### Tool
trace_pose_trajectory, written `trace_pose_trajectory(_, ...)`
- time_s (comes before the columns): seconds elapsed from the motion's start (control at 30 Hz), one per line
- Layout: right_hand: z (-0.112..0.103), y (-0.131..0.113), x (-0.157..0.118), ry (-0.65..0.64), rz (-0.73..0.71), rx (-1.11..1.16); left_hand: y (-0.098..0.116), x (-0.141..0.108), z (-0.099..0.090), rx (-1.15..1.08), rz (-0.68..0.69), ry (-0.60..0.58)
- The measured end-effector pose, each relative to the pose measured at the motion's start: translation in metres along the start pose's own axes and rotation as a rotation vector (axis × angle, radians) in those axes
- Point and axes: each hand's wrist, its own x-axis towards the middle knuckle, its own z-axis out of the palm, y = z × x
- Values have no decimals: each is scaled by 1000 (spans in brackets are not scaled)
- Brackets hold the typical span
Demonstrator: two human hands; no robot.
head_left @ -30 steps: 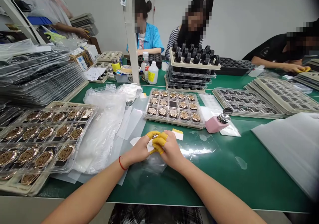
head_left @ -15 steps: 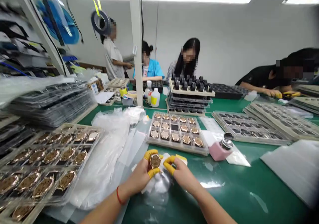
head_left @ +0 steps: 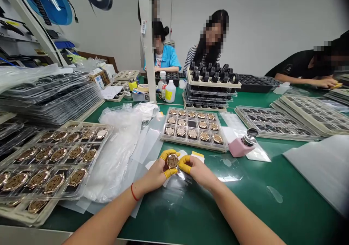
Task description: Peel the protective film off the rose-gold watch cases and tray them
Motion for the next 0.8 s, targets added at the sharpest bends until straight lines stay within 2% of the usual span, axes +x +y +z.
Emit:
trace_pose_trajectory(0.13,-8,-10,-4,118,-57,110,-4,3,0,-80,-45,84)
trace_pose_trajectory(0.23,-9,-15,-7,165,-54,270,-4,4,-1,-71,-103,89)
trace_pose_trajectory(0.33,-1,-18,-10,111,-22,377,-2,3,1,-23,-104,43)
trace_pose_trajectory(0.47,10,-19,-14,12,-7,414,0,1,5,27,-82,-5)
trace_pose_trajectory(0.8,14,-19,-12,59,36,397,0,-2,6,101,-64,-1)
